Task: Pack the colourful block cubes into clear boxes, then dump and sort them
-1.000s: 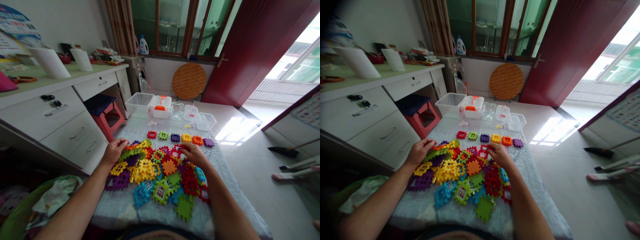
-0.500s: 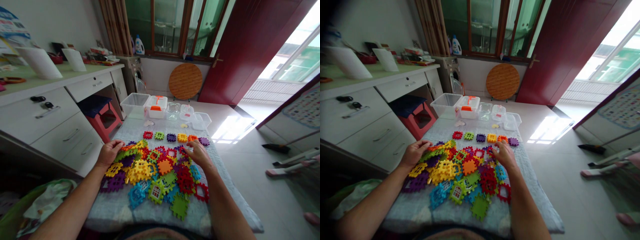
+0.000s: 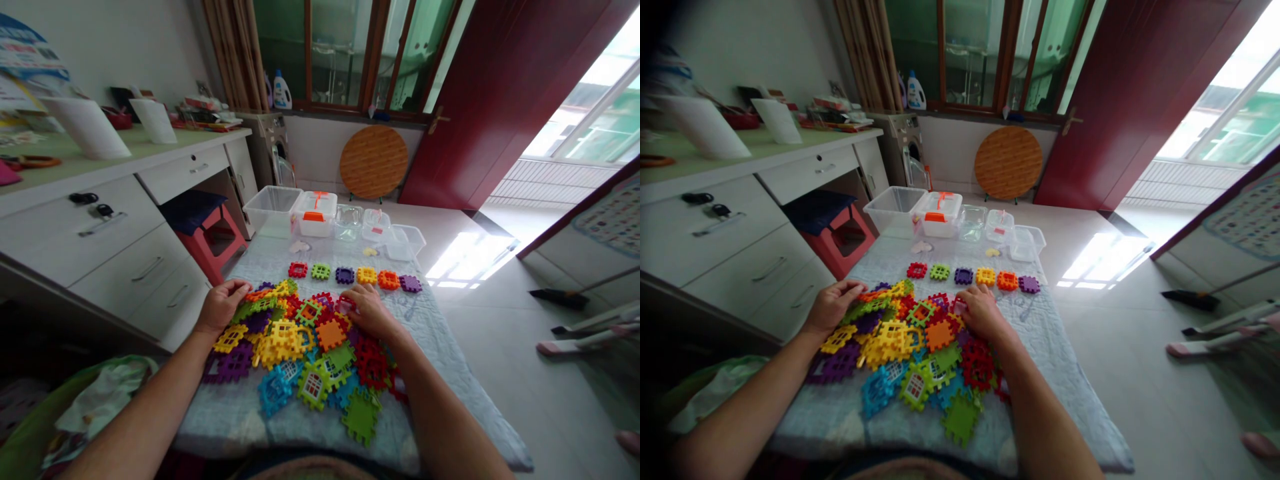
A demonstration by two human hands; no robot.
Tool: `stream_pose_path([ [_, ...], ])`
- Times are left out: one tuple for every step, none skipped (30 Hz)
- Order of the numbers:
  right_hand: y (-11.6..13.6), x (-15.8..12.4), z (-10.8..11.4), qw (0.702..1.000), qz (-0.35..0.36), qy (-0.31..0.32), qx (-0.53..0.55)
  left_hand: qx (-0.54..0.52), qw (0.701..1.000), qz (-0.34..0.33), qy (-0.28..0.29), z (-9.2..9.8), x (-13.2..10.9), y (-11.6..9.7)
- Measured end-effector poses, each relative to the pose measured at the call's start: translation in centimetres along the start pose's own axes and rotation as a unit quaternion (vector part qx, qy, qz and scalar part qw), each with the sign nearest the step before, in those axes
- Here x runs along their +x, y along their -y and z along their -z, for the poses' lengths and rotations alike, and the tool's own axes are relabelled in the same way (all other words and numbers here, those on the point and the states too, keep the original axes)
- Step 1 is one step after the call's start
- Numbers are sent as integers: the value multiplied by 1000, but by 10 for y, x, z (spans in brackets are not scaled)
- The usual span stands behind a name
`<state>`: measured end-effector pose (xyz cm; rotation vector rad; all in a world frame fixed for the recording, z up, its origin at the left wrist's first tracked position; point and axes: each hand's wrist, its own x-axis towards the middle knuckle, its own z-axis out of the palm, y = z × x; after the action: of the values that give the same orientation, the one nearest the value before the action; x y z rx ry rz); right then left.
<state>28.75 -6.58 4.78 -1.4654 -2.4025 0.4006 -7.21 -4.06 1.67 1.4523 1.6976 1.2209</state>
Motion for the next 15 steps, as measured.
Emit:
stream_pose_path([
  [0,0,0,1000,-8,-8,3,0,1000,0,0,0,0,1],
  [0,0,0,1000,-15,-17,10,-1,1000,-1,1,0,1,2],
  [0,0,0,999,-20,-24,22,-2,1000,-1,2,0,1,3],
  [-1,0,0,998,-22,-30,41,-2,1000,-2,2,0,2,4],
  [-3,0,0,997,-24,-36,68,-2,1000,-3,2,0,2,4],
  [-5,-1,0,994,-26,-44,101,-1,1000,-3,2,1,2,4],
  [-9,-2,0,988,-30,-57,139,-1,1000,-2,2,1,2,4],
  [-14,-3,1,981,-36,-75,176,0,1000,-1,2,1,2,3],
  [-19,-5,3,972,-47,-101,209,0,1000,-1,1,1,1,3],
  [-26,-7,6,961,-61,-133,234,0,1000,0,1,1,1,2],
  [-32,-10,9,951,-76,-168,247,0,1000,0,1,1,1,2],
  [-38,-12,12,944,-91,-200,247,0,1000,0,0,1,1,1],
  [-44,-15,16,939,-102,-226,236,-1,1000,0,-1,1,1,1],
  [-49,-18,19,939,-111,-245,215,-1,1000,0,-2,1,1,2],
  [-53,-20,22,942,-117,-254,185,-2,1000,0,-2,1,1,2],
])
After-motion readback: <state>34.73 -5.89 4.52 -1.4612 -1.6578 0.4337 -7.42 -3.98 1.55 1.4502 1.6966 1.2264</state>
